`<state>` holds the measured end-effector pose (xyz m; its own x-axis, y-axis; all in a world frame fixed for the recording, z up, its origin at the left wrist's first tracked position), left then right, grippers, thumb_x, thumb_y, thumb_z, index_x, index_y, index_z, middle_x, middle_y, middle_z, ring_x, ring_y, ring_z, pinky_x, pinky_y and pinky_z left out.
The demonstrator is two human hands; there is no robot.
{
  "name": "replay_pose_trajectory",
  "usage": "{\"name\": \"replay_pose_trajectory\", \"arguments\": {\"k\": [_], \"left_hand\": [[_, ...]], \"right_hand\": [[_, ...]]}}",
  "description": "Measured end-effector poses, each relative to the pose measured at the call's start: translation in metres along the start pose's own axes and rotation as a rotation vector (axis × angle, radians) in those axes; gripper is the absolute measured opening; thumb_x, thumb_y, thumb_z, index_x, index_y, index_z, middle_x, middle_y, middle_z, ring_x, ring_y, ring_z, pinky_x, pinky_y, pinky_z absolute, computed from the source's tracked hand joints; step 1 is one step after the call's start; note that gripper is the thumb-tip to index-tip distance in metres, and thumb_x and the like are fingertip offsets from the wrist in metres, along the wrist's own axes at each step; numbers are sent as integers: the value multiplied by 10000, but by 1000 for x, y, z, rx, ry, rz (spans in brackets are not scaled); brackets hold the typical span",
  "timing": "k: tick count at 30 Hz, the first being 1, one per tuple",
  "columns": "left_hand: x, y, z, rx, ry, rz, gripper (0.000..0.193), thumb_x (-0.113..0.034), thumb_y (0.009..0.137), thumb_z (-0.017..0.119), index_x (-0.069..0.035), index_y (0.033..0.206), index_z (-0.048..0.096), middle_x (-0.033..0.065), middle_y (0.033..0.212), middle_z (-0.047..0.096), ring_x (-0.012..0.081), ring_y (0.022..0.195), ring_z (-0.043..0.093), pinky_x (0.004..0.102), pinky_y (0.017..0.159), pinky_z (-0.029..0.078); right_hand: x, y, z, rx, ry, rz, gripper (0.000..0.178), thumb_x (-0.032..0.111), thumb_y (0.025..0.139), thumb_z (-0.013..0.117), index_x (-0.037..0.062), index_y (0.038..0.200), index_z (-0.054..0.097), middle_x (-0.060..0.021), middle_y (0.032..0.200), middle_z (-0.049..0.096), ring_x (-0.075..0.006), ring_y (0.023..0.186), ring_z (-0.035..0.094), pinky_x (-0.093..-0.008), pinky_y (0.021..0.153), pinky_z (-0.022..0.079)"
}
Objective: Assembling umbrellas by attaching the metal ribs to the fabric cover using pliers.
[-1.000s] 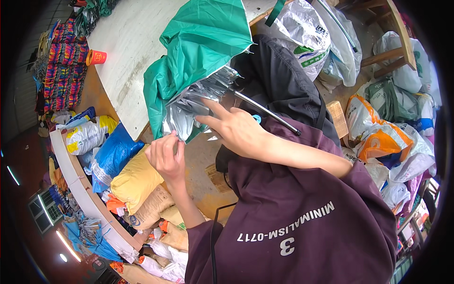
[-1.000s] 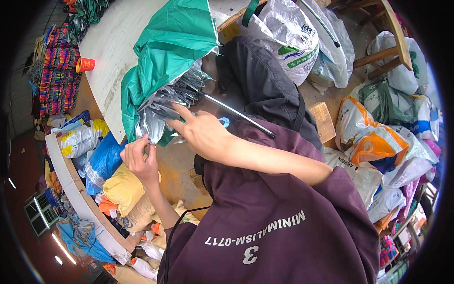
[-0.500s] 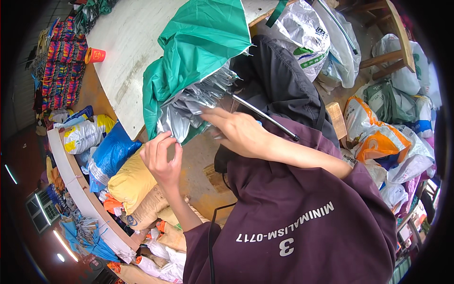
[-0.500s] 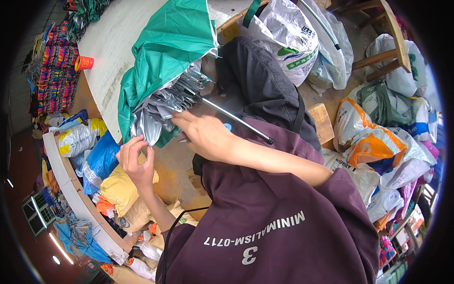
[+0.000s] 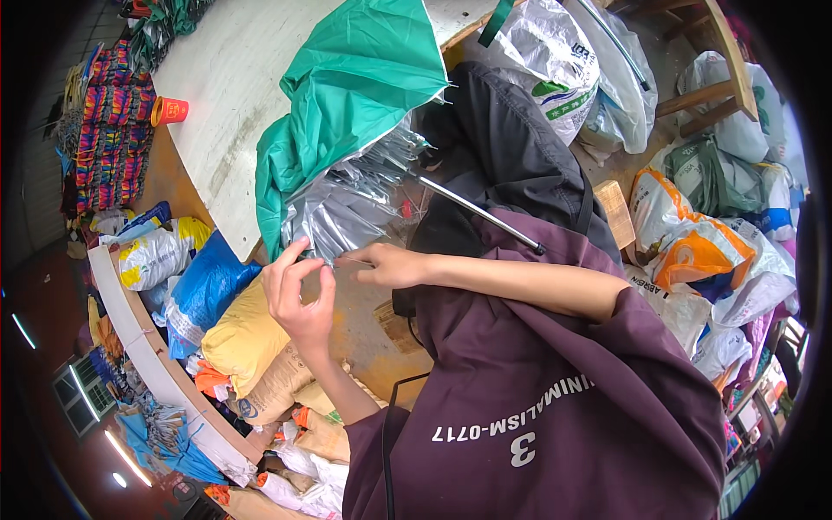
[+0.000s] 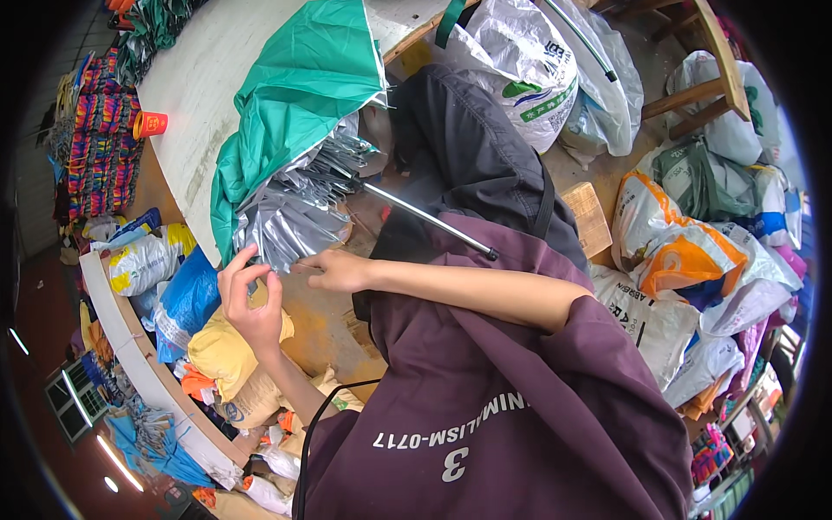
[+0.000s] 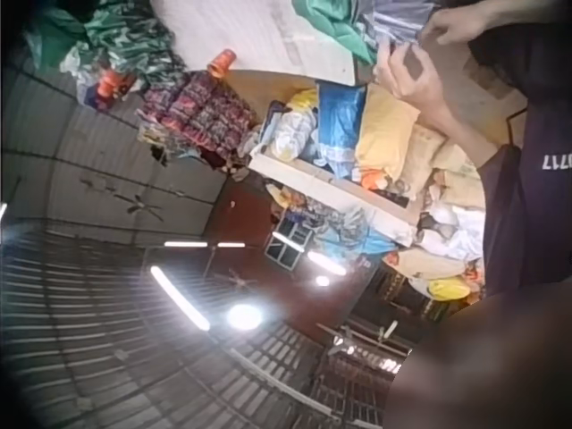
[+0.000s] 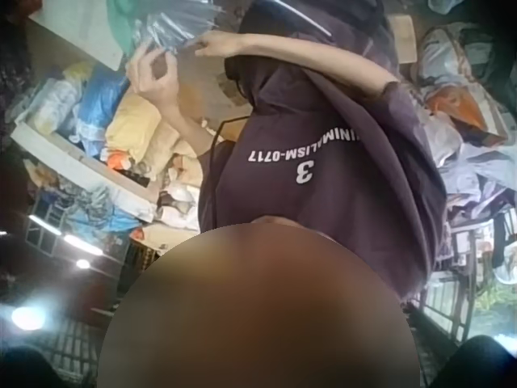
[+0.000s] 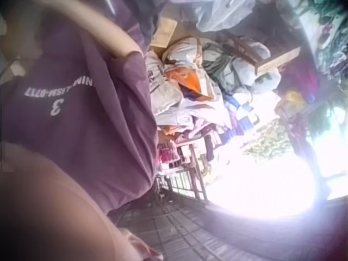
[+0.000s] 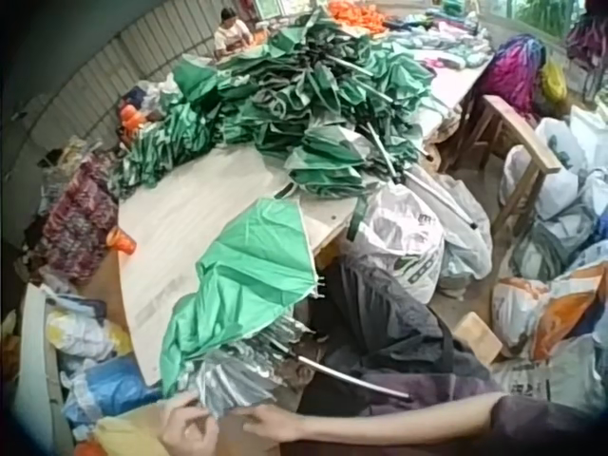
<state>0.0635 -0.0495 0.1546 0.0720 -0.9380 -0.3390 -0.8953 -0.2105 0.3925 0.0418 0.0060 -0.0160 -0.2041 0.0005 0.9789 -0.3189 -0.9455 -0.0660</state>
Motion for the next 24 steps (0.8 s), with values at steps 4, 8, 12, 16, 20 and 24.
{"name": "replay_pose_trajectory", "arguments": {"k": [4,8,12,16,20,24], "left_hand": [[3,-8,8,36,73,3,182,14,698,734,-74,828,640,67,1074,688,251,925,604,353,849,431],[5,-17,12,52,144,-4,185,1,695,751,-78,822,642,58,1084,686,255,937,600,358,850,431],[4,-18,17,36,170,-2,204,-34,686,781,-103,839,665,11,1091,682,234,926,601,366,821,431],[2,-20,21,18,178,1,205,-71,693,799,-120,851,677,-13,1091,677,221,928,601,368,811,428],[-1,-23,24,11,184,-3,186,-97,714,800,-125,851,677,-16,1089,673,217,939,600,367,814,425],[-3,-24,27,8,200,-7,175,-109,726,797,-129,849,675,-20,1086,671,212,943,600,366,816,423]], "right_hand": [[1,-9,-13,-28,-16,92,416,231,858,548,10,1204,618,-179,1079,678,-303,1059,651,-399,932,483],[34,-31,-31,-36,-13,146,320,166,884,562,-9,1147,616,-147,1039,675,-244,1024,648,-376,917,485],[49,-36,-44,-180,-4,-16,288,91,889,574,-9,1157,606,-139,1040,672,-225,995,654,-353,894,495],[67,-33,-51,-300,-18,-196,267,53,864,592,-13,1121,615,-150,980,687,-273,959,673,-375,845,510],[78,-36,-54,-324,-38,-205,290,31,871,606,-1,1160,612,-143,1020,683,-252,958,674,-354,849,509],[83,-35,-59,-318,-109,-270,268,13,874,626,13,1143,622,-126,1023,673,-250,932,670,-342,822,509]]}}
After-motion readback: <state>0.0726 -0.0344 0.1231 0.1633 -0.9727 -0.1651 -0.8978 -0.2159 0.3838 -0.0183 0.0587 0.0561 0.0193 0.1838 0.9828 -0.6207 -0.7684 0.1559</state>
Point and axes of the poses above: each hand's wrist, its own y-axis towards the middle knuckle, its own z-axis out of the palm, x = y × z, the point moved 8 cm from there along y, towards the middle knuckle
